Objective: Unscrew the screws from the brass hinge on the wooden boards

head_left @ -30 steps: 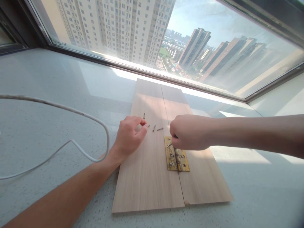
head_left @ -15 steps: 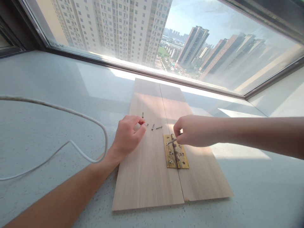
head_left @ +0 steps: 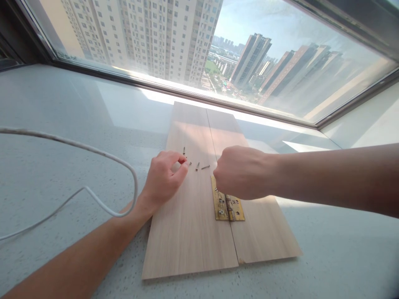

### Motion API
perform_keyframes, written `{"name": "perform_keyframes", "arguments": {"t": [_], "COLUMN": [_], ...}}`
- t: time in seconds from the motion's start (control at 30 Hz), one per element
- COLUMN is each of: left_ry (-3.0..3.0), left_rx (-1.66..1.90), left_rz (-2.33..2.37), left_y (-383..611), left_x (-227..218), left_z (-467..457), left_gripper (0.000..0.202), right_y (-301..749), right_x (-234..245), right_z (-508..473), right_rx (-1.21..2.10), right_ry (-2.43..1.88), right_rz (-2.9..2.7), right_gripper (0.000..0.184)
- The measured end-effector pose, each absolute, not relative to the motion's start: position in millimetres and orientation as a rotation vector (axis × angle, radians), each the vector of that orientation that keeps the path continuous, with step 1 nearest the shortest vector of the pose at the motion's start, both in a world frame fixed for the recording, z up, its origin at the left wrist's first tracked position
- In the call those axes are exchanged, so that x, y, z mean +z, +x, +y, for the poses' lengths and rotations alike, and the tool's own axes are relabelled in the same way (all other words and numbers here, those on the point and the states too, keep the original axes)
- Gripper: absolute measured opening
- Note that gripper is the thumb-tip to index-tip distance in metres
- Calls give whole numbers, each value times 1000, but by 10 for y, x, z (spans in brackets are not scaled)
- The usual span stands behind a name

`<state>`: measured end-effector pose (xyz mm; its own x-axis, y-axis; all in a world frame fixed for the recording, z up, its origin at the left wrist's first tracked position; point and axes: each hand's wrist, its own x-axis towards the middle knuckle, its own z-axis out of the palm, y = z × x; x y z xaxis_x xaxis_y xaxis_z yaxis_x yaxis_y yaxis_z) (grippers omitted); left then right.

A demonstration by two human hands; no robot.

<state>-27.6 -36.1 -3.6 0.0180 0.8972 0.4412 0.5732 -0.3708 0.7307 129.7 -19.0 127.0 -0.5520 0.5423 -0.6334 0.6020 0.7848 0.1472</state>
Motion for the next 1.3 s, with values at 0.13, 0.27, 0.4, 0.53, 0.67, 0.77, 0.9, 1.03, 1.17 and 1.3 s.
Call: {"name": "perform_keyframes", "arguments": {"t": [0.13, 0.27, 0.4, 0.53, 0.67, 0.77, 0.9, 1.03, 1.17, 1.3], "left_ry": [1968, 1953, 1953, 1947, 1944, 1941, 1948, 1950, 1954, 1952], "left_rx": [1287, 1284, 1290, 1286, 1280, 1278, 1275, 1271, 1266, 1264], "left_rz": [1509, 1505, 1500, 1497, 1497, 1503, 1503, 1504, 1506, 1519], "left_y": [-281, -284, -281, -278, -274, -273, -275, -276, -274, -276], "left_x": [-34, -39, -41, -39, -34, -33, -30, -14, -7, -16], "left_z": [-362, -364, -362, -365, -367, -364, -362, -365, -367, -369], "left_gripper": [13, 13, 13, 14, 13, 13, 14, 14, 14, 14], "right_y": [1389, 1379, 1383, 1355, 1235, 1228, 1382, 1465, 1427, 1359], "right_x": [1313, 1345, 1358, 1341, 1334, 1336, 1337, 1346, 1367, 1386], "right_z": [-239, -260, -136, -45, -139, -187, -117, -137, -173, -97], "right_rx": [75, -53, -489, -449, -227, -3, 145, 127, -361, -599], "right_ry": [675, 1196, 1661, 1589, 1426, 978, 208, 496, 1540, 1733], "right_rz": [2261, 2157, 1809, 1782, 1926, 2102, 2249, 2367, 2100, 1666], "right_gripper": [30, 25, 19, 24, 26, 22, 21, 22, 30, 34]}}
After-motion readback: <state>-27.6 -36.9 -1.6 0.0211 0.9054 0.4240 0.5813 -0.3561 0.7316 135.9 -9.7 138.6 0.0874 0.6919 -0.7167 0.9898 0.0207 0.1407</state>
